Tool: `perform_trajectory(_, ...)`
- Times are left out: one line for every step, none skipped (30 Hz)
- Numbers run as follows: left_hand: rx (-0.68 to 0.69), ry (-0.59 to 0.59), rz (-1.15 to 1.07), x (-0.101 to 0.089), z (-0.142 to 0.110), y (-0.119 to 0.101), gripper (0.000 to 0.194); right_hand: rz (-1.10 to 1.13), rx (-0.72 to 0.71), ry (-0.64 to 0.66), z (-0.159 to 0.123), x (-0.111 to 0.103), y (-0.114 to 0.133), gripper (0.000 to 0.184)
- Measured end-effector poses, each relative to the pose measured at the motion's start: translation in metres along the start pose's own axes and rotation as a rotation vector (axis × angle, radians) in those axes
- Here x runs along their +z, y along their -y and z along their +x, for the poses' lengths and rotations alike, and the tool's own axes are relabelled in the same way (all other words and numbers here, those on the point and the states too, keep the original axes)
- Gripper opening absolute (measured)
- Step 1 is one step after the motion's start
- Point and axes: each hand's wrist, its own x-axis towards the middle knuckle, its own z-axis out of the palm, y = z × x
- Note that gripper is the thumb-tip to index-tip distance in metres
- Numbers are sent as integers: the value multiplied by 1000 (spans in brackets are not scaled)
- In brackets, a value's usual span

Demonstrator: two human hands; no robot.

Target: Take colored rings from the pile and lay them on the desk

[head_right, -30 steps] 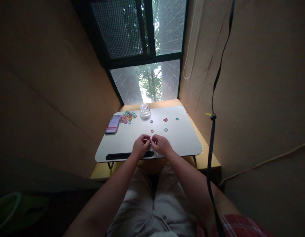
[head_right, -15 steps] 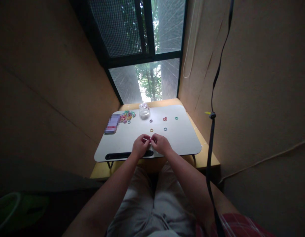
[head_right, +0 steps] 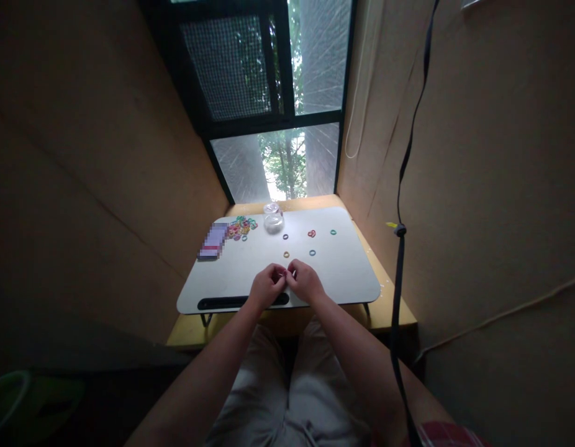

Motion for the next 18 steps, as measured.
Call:
perform_trajectory(6,-5,15,0,0,0,12,5,-3,-1,0,0,0,8)
perform_trajectory(13,-8,23,0,-1,-1,13,12,-5,-4,0,0,0,8)
perform_trajectory(18,-6,22,0,-1,-1,13,19,-6,-8,0,0,0,7)
perform_trajectory(20,0,13,0,-1,-1,14,27,-6,-9,0,0,0,7)
perform_trajectory(21,7,2,0,-2,0,14,34,-5,-10,0,1,0,7)
perform_trajectory(23,12,-10,0,-2,0,14,40,-3,-10,0,1,0,7)
perform_trajectory(25,16,-21,0,-2,0,15,44,-1,-9,0,1,0,7)
perform_trajectory(27,18,-29,0,-2,0,15,48,0,-9,0,1,0,7)
perform_trajectory(28,16,-33,0,-2,1,15,50,1,-10,0,1,-1,7)
perform_trajectory(27,14,-34,0,-2,0,15,51,2,-11,0,2,-1,7)
perform_trajectory(23,12,-31,0,-1,0,16,50,2,-11,0,2,-1,7)
perform_trajectory(18,11,-25,-1,-1,0,16,48,2,-10,0,2,-1,7)
perform_trajectory(11,11,-19,-1,-1,0,17,46,2,-8,0,2,-1,8)
perform_trajectory(7,11,-15,0,-1,-1,18,43,1,-6,0,2,-2,8)
perform_trajectory(3,11,-14,0,0,-1,19,42,0,-6,0,2,-2,8)
perform_trajectory(0,11,-17,0,0,-1,19,43,-1,-7,0,2,-2,8)
perform_trajectory(-2,9,-23,0,0,-2,20,44,-2,-9,0,2,-3,8)
perform_trajectory(-4,7,-32,0,0,-2,20,47,-3,-13,0,3,-3,8)
